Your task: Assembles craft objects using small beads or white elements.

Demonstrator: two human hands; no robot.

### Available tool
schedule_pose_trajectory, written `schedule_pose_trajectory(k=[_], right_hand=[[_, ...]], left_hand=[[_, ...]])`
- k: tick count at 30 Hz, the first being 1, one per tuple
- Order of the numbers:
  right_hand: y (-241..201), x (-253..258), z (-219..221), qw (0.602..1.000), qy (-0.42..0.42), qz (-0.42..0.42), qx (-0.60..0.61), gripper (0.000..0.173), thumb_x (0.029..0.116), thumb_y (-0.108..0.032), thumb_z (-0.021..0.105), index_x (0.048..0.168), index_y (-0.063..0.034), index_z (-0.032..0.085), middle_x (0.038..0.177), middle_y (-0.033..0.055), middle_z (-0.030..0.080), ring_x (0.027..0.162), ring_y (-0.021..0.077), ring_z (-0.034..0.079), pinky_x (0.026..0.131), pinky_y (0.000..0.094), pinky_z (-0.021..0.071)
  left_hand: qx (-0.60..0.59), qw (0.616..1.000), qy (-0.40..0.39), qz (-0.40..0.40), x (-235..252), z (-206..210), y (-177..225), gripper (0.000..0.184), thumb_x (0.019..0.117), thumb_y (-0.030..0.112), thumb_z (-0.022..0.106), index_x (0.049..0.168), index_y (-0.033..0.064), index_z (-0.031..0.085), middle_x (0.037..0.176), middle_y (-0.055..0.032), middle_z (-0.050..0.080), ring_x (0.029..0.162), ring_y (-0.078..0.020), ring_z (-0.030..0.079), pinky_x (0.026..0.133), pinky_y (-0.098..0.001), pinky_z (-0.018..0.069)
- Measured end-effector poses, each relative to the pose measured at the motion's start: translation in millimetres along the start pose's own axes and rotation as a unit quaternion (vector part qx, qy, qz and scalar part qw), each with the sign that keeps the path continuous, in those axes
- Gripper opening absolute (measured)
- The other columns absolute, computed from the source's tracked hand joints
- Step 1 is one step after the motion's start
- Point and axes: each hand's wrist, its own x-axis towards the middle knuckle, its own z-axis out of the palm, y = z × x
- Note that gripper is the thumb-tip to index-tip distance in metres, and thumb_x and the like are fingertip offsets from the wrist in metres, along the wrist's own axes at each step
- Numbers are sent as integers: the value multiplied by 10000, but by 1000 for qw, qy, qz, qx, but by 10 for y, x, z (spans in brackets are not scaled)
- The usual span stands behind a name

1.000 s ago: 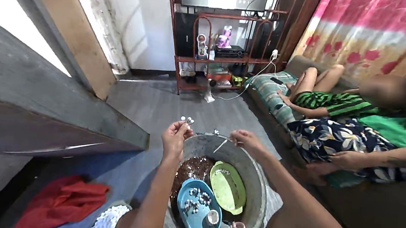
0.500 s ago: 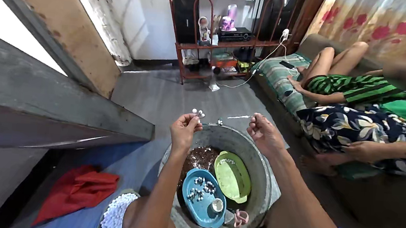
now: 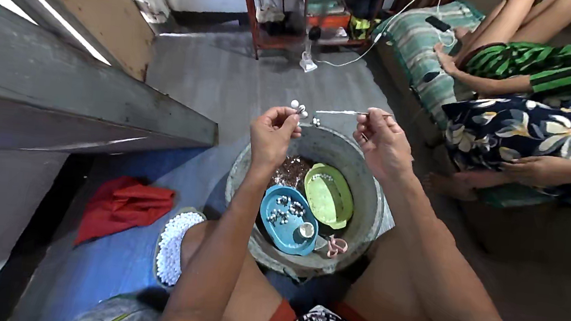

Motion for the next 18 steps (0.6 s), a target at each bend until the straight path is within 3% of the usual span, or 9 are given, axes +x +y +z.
schedule_pose_trajectory(k=[10,18], right_hand=[[49,22,105,1000,21,-9,-13,165,1070,-188,561,1135,-76,662,1008,69,723,842,128,688,781,284,588],[97,13,124,1000,9,-15,-21,164,1064,-175,573,1140,-54,655,1021,89,728,822,131,691,769,280,590]], left_hand=[[81,995,4,62,20,-2,-34,89,967,54,684,1040,15,715,881,-61,737,727,-149,726,687,-331,651],[140,988,14,56,3,9,-6,80,964,93,683,1015,62,736,874,-22,736,723,-104,711,683,-298,632]])
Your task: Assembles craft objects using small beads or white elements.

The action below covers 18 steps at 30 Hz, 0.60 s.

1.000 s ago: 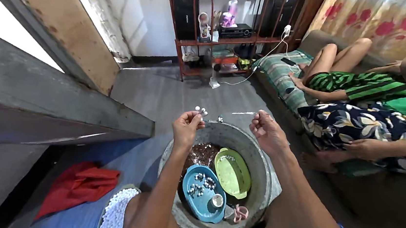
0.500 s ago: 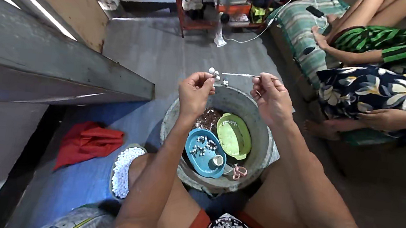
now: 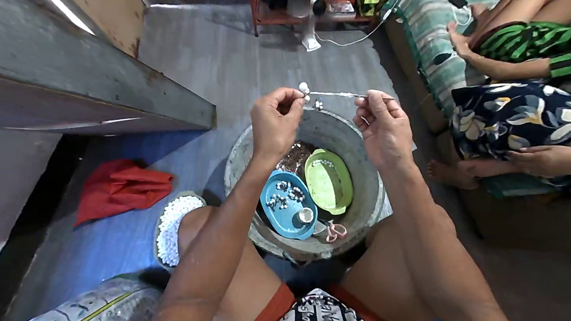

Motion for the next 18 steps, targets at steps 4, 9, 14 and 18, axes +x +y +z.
schedule_pose_trajectory(k=[4,9,14,18], right_hand=[[38,20,3,1000,1,-2,-9,177,1064,-173,574,1147,-35,649,1023,103,727,815,136,688,765,284,589],[43,7,17,1000,10,-14,-21,174,1064,-165,573,1127,-24,655,1008,105,733,800,132,694,764,274,592],[56,3,9,999,19,-23,-29,175,1062,-165,578,1122,-19,655,1001,107,734,805,141,699,770,280,596],[87,19,0,999,27,-23,-33,181,1063,-178,578,1118,-24,655,989,99,735,800,137,695,760,280,593]], left_hand=[[1,1000,-3,5,-4,14,-6,74,963,91,688,1010,62,738,863,-19,733,720,-101,711,683,-296,637],[-4,1000,-5,12,-15,24,-9,77,961,82,691,1018,55,735,861,-21,732,713,-100,708,676,-293,637],[8,1000,-9,15,-25,30,-12,77,962,93,690,1016,63,735,862,-15,733,722,-95,710,682,-287,635],[21,999,-19,18,-24,28,-6,84,964,100,686,1023,65,735,877,-13,738,724,-93,709,688,-292,631]])
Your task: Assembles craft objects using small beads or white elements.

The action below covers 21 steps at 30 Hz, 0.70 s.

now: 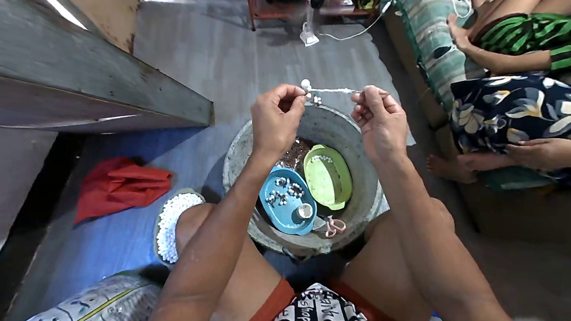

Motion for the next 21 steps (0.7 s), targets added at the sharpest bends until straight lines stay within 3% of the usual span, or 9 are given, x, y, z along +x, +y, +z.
schedule_pose_trajectory(k=[21], right_hand=[[-52,-8,11,1000,6,-9,-6,179,1067,-195,574,1101,-34,643,970,95,736,789,140,699,758,282,595]], left_hand=[[-4,1000,6,8,-1,6,-7,71,963,86,687,1016,65,730,873,-6,737,732,-84,709,691,-278,631]])
